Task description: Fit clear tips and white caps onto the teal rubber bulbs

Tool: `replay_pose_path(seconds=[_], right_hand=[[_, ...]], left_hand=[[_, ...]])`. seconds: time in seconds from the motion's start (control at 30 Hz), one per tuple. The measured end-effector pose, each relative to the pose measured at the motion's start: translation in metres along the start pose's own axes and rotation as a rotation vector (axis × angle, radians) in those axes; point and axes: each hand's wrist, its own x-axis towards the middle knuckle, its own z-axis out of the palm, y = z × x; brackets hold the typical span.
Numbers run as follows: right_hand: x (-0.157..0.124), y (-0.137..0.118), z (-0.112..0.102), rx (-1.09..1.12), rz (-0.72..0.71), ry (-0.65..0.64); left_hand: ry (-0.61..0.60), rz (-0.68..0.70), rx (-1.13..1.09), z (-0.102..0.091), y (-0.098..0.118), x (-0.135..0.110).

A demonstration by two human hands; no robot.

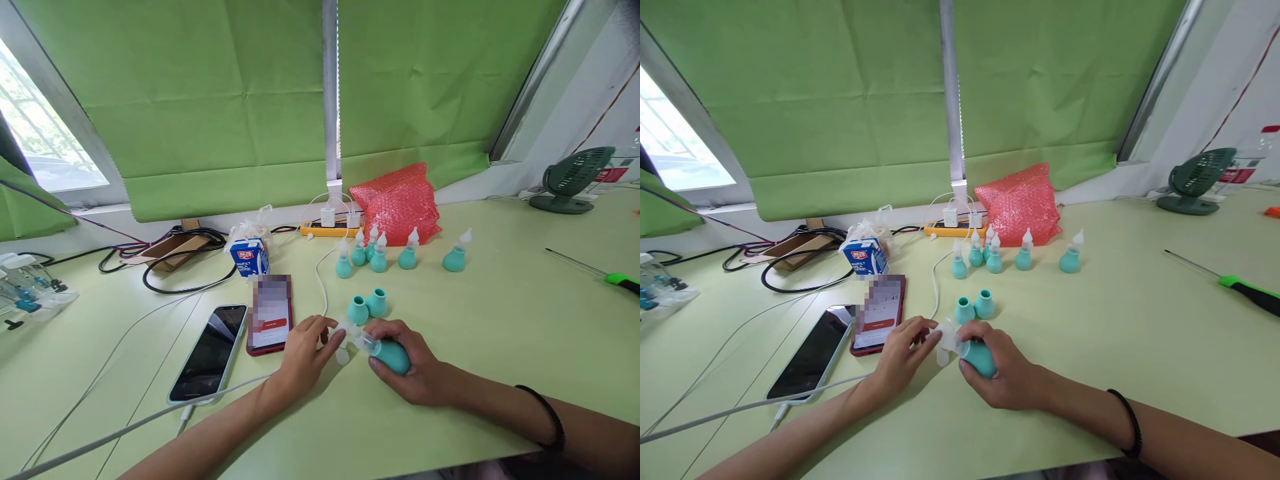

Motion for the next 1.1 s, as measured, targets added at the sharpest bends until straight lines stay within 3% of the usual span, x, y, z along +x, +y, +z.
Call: replay_pose_path(seconds=[0.13,0.27,0.47,0.63,0.77,0.87,1.0,1.1], right_hand=[[0.002,0.001,0.002,0.114,0.215,-0.041],[0.008,-0.001,0.004,0.363,0.401,-0.081],[0.015,0.0,0.007,0.924,0.73,-0.127],[0.016,0.001,0.011,1.18,0.848,-0.203],[0.016,0.0,0.011,1.208,0.813,-0.238],[0.014,-0.001,0.008,1.004,0.729,-0.27],[0.012,-0.005,-0.001,0.455,0.281,-0.069],[0.014,-0.008,-0.006,0.346,0.06,-0.032]], left_hand=[[-0.036,0.101,0.231,0.003,-0.002,-0.001],[-0.029,0.137,0.233,0.004,0.0,-0.004],[-0.009,0.228,-0.139,-0.001,0.004,-0.007],[-0.017,0.078,-0.469,-0.001,0.011,-0.007],[0.002,-0.137,-0.684,0.001,0.017,-0.009],[-0.017,-0.137,-0.696,0.001,0.022,-0.014],[0.116,-0.014,-0.593,0.001,0.026,-0.022],[0.064,-0.082,-0.682,0.003,0.027,-0.024]])
